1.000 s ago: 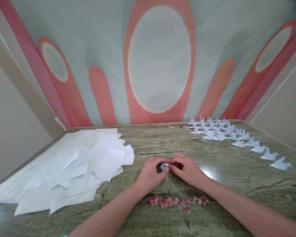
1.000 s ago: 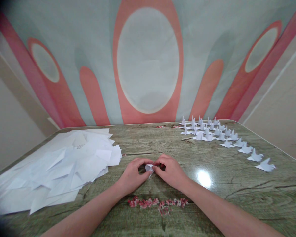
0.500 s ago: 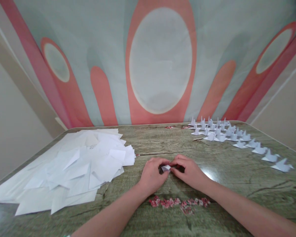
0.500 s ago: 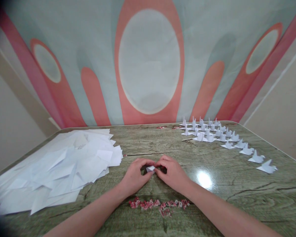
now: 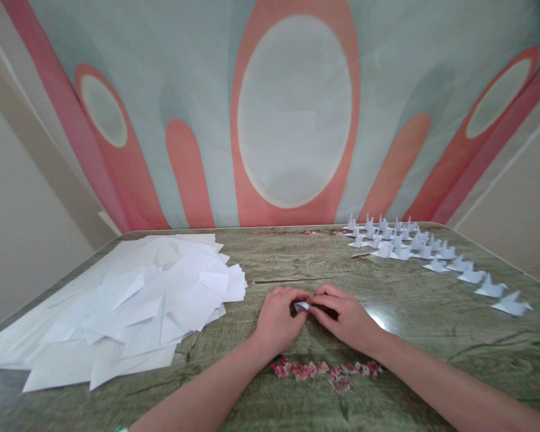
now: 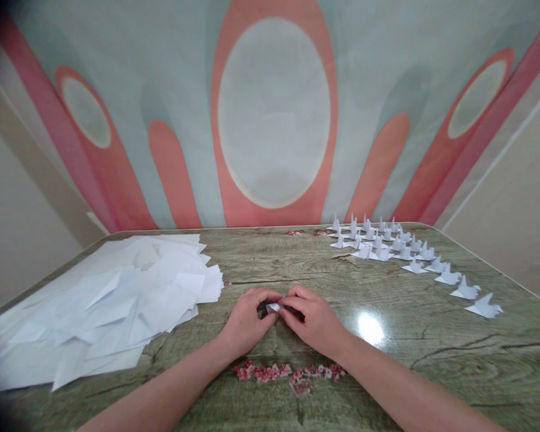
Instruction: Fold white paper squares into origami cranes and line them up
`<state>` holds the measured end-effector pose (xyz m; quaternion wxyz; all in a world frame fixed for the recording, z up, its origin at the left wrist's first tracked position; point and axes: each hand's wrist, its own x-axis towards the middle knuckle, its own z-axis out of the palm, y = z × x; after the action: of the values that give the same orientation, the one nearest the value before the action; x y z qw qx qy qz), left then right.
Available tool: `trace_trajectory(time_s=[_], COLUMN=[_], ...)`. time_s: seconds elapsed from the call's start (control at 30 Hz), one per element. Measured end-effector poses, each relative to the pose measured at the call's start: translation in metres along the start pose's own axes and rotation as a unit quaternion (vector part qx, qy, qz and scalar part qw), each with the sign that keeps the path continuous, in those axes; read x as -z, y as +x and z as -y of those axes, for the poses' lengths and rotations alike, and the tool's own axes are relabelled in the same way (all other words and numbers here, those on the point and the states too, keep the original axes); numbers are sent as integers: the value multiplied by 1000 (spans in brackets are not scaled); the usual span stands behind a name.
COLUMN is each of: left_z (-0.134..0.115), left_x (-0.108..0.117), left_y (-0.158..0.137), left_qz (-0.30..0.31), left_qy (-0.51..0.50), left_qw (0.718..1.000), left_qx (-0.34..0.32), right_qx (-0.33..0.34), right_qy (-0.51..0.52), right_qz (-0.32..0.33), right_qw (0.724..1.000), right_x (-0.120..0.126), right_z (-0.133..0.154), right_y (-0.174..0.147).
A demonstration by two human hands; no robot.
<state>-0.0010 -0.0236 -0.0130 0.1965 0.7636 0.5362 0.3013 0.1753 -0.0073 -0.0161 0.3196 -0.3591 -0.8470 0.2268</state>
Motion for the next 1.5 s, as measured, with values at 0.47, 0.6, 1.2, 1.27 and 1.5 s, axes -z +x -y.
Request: trace_trajectory(time_s=[0.47,0.6,1.2,1.27,1.5], left_z=[2,1,3,3,0], left_x=[-1,0,-1,-2,-1], left_y=[1,1,1,0,-3], left_qz=[-12,-10,-9,-10,-19], left_qy=[-4,-1,-1,3,3], left_qw=[1000,1000,999,999,1000], left_qx=[5,3,-33,-33,-16], right_qx=[86,117,180,176,151], right_qy=[-138,-178,-230,-228,-227], right_qz=[-22,-28,-45,-43,-32], right_qw=[986,977,955,957,962], right_x=[-7,-7,-4,-4,-5], right_z=[-8,-6,-7,-8,-12], right_y=[7,8,6,5,3])
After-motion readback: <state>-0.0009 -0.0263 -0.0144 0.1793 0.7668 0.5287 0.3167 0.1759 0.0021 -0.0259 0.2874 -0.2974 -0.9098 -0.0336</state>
